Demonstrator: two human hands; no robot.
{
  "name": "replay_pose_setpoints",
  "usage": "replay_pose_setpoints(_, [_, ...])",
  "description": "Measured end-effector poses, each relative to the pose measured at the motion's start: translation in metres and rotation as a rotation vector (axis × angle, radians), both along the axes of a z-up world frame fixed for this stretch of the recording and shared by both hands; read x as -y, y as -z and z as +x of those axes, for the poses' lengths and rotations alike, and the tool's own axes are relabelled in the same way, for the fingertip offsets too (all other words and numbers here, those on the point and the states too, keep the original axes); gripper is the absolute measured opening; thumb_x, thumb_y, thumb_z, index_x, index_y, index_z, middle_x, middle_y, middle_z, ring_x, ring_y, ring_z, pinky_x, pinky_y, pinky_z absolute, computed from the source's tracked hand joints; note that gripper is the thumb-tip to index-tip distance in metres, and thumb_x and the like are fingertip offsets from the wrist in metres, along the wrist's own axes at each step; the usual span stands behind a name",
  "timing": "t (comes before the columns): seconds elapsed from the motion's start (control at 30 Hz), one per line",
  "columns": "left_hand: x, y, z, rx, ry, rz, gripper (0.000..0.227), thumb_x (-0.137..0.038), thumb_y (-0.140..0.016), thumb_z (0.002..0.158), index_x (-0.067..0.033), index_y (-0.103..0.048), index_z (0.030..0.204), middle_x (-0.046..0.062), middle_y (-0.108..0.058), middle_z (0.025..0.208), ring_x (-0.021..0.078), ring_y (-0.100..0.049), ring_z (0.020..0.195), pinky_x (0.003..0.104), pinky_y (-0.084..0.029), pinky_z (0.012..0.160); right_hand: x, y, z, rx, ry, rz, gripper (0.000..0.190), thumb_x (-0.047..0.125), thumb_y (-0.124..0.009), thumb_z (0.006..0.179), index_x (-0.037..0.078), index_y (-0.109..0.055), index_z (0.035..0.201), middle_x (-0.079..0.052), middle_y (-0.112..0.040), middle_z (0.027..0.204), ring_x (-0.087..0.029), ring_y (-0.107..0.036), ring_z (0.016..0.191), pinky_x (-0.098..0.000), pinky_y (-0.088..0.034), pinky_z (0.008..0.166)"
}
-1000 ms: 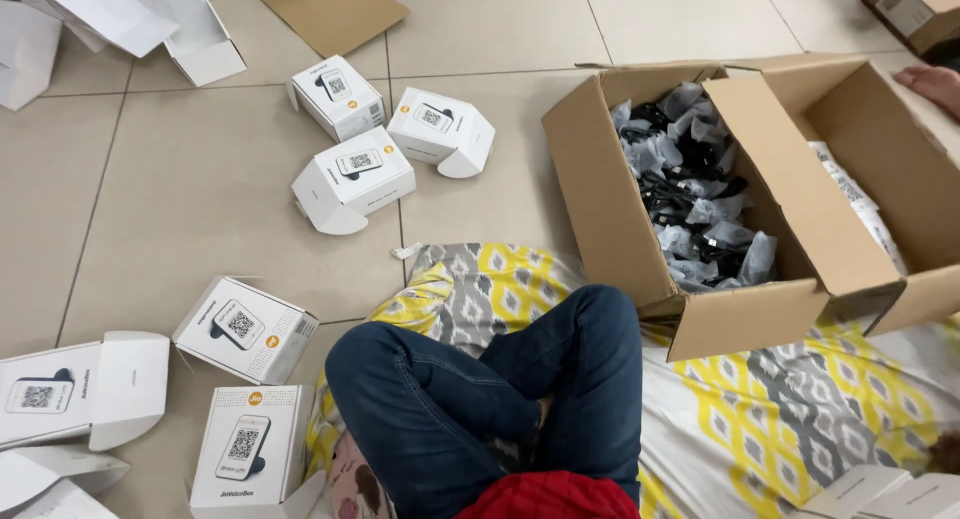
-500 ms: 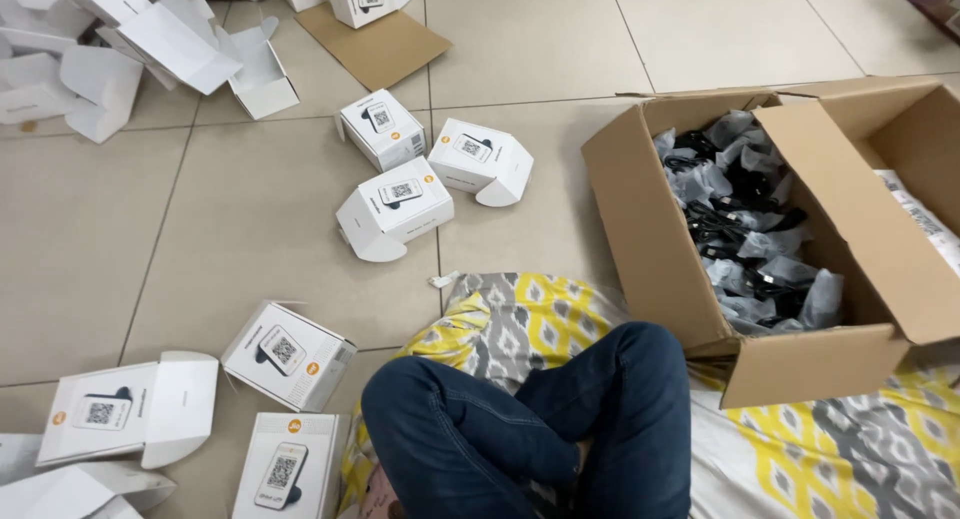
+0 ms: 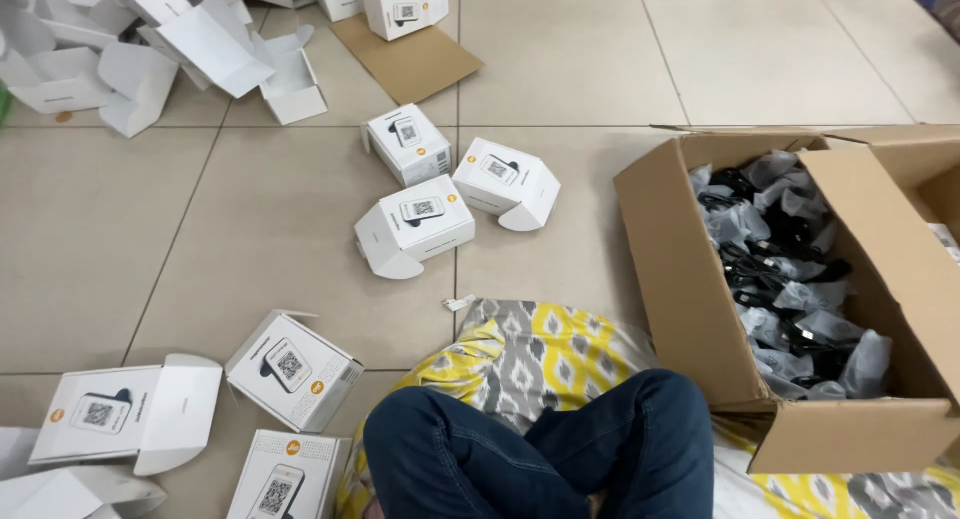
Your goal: The person packs electronic handheld devices and their charging cables into product boxes and then places the boxes into a shipping carton.
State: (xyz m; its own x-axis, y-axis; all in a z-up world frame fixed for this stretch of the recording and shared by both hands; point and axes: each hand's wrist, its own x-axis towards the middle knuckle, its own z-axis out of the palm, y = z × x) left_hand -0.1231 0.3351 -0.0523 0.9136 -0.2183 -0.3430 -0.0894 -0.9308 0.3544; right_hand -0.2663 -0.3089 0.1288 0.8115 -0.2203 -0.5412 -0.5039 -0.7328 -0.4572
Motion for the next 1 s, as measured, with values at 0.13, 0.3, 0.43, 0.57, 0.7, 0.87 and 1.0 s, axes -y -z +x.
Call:
replay_pose_setpoints(0.13, [0.021, -0.031, 0.067, 0.002, -0.116, 0.048, 0.039, -0.044, -0.057, 0.098, -0.0101, -0.075, 0.102, 0.016, -0.075, 0.099, 0.0353, -0.071, 0.096, 0.046, -0.056, 0.085, 0.023, -0.014, 0.035, -0.07, -0.046, -0.046, 0.029, 0.031, -0.061, 0.095, 0.007, -0.077, 0.09, -0.008, -0.077, 0.07, -0.026, -0.072, 0.05, -0.0395, -0.059, 0.053])
replay_pose_setpoints(0.3, [0.032, -0.178, 0.071, -0.082, -0.259, 0.173, 0.039, -0.045, -0.057, 0.098, -0.0104, -0.076, 0.1, 0.016, -0.075, 0.098, 0.0355, -0.071, 0.095, 0.046, -0.056, 0.084, -0.029, -0.099, 0.155, -0.239, -0.114, -0.051, 0.031, 0.032, -0.06, 0.095, 0.006, -0.077, 0.089, -0.007, -0.077, 0.067, -0.025, -0.072, 0.047, -0.0383, -0.059, 0.049])
replay_pose_setpoints(0.43, [0.022, -0.168, 0.162, 0.525, -0.507, -0.118, 0.042, -0.04, -0.073, 0.091, -0.001, -0.07, 0.107, 0.02, -0.07, 0.093, 0.0393, -0.068, 0.086, 0.049, -0.054, 0.075, -0.127, 0.002, 0.295, 0.326, -0.256, 0.264, 0.035, 0.034, -0.062, 0.103, 0.003, -0.079, 0.102, -0.018, -0.07, 0.074, -0.019, -0.058, 0.058, -0.0393, -0.05, 0.058])
replay_pose_setpoints(0.57, [-0.002, -0.061, 0.216, 0.518, -0.778, -0.557, 0.07, -0.042, -0.088, 0.077, 0.0061, -0.065, 0.122, 0.02, -0.071, 0.113, 0.0341, -0.068, 0.104, 0.042, -0.052, 0.092, -0.259, 0.104, 0.347, 0.336, -0.261, 0.419, 0.048, 0.036, -0.063, 0.096, 0.003, -0.064, 0.132, -0.014, -0.073, 0.123, -0.026, -0.073, 0.106, -0.0374, -0.059, 0.093])
replay_pose_setpoints(0.7, [0.007, 0.012, 0.233, 0.447, -0.894, -0.448, 0.091, -0.037, -0.106, 0.067, 0.0186, -0.055, 0.118, 0.031, -0.061, 0.118, 0.0379, -0.063, 0.105, 0.041, -0.051, 0.092, -0.332, 0.153, 0.355, 0.226, -0.299, 0.61, 0.077, 0.041, -0.07, 0.094, 0.001, -0.039, 0.152, -0.02, -0.049, 0.153, -0.032, -0.053, 0.137, -0.0385, -0.048, 0.108])
replay_pose_setpoints(0.87, [0.025, -0.052, 0.223, 0.077, -0.869, -0.993, 0.079, -0.026, -0.098, 0.067, 0.0071, -0.055, 0.124, 0.02, -0.075, 0.113, 0.0267, -0.073, 0.101, 0.035, -0.06, 0.084, -0.355, 0.193, 0.365, 0.064, -0.112, 0.691, 0.095, 0.049, -0.069, 0.092, 0.005, -0.019, 0.16, -0.023, -0.038, 0.158, -0.034, -0.045, 0.144, -0.0392, -0.043, 0.113])
replay_pose_setpoints(1.0, [0.043, -0.059, 0.215, 0.007, -0.742, -1.091, 0.071, -0.026, -0.092, 0.073, 0.0102, -0.069, 0.129, 0.021, -0.079, 0.113, 0.0255, -0.077, 0.096, 0.035, -0.06, 0.083, -0.362, 0.157, 0.352, -0.088, -0.11, 0.808, 0.083, 0.06, -0.058, 0.088, 0.019, -0.046, 0.159, -0.017, -0.051, 0.155, -0.031, -0.046, 0.141, -0.0432, -0.043, 0.107])
